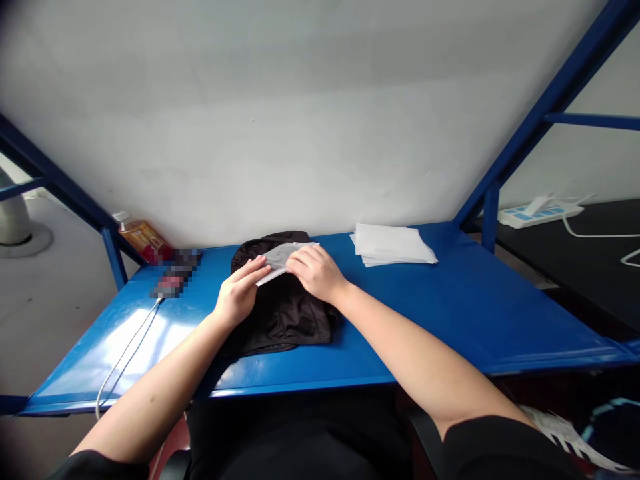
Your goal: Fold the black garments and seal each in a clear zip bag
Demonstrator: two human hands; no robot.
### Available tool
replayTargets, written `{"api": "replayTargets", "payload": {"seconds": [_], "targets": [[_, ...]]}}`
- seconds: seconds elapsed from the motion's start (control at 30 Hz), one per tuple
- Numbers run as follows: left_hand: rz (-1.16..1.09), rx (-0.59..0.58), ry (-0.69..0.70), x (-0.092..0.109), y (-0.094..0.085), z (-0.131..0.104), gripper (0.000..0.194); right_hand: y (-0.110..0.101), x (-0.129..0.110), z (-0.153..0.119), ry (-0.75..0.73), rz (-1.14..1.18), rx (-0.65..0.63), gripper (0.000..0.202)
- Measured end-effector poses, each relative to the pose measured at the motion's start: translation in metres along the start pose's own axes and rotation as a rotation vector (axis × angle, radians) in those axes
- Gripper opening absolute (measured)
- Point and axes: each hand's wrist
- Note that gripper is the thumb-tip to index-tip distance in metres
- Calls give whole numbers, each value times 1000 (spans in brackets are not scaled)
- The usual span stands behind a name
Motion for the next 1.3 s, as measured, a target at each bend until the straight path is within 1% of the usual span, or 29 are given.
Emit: {"api": "replayTargets", "payload": {"seconds": [0.1,0.2,0.3,0.37,0.43,0.5,0.57,0.6,0.67,0.7,0.73,0.77,0.83,0.87,0.9,0.97,1.03,1.13,1.23,1.3], "targets": [[-23,91,-73,-3,-8,1,33,-1,21,-4,109,-39,-15,23],[-13,175,-139,-9,-16,3,31,-5,33,-8,204,-90,-23,23],[19,246,-169,-14,-21,5,30,-10,33,-8,296,-95,-35,22],[78,285,-209,-15,-21,6,30,-11,29,-6,380,-21,-47,20],[125,322,-285,-13,-21,7,32,-8,23,-5,483,186,-59,16],[88,338,-372,-10,-20,7,38,-1,17,-5,589,565,-57,13],[-68,320,-457,-7,-19,8,49,6,12,-4,645,1005,-36,23],[-169,304,-498,-6,-19,8,54,9,9,-3,644,1187,-22,29],[-352,285,-558,-6,-17,8,59,9,3,-2,603,1425,5,36],[-417,295,-560,-7,-16,8,59,7,1,-2,584,1500,30,37],[-467,314,-533,-8,-15,8,57,4,-2,-1,581,1566,72,37],[-510,336,-483,-9,-14,8,55,0,-4,0,601,1630,130,37],[-592,372,-364,-11,-10,9,54,-6,-7,3,693,1748,258,37],[-637,365,-323,-11,-9,8,58,-9,-8,4,745,1789,299,38],[-687,341,-306,-11,-7,8,66,-10,-9,5,788,1816,312,39],[-778,270,-335,-9,-4,8,85,-11,-10,7,841,1827,276,39],[-858,195,-392,-5,-2,7,94,-10,-10,8,857,1800,258,36],[-1015,61,-482,2,-3,8,92,-12,-9,9,830,1762,340,33],[-1211,-98,-529,7,-5,10,89,-17,-10,9,751,1729,409,35],[-1256,-138,-538,9,-5,11,81,-18,-12,10,705,1683,413,40]]}}
Point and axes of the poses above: each hand's wrist, its own z-axis towards the middle knuckle, its own y-axis out of the palm, x = y × z, and after that the axes turned 8 degrees about -x, right-handed
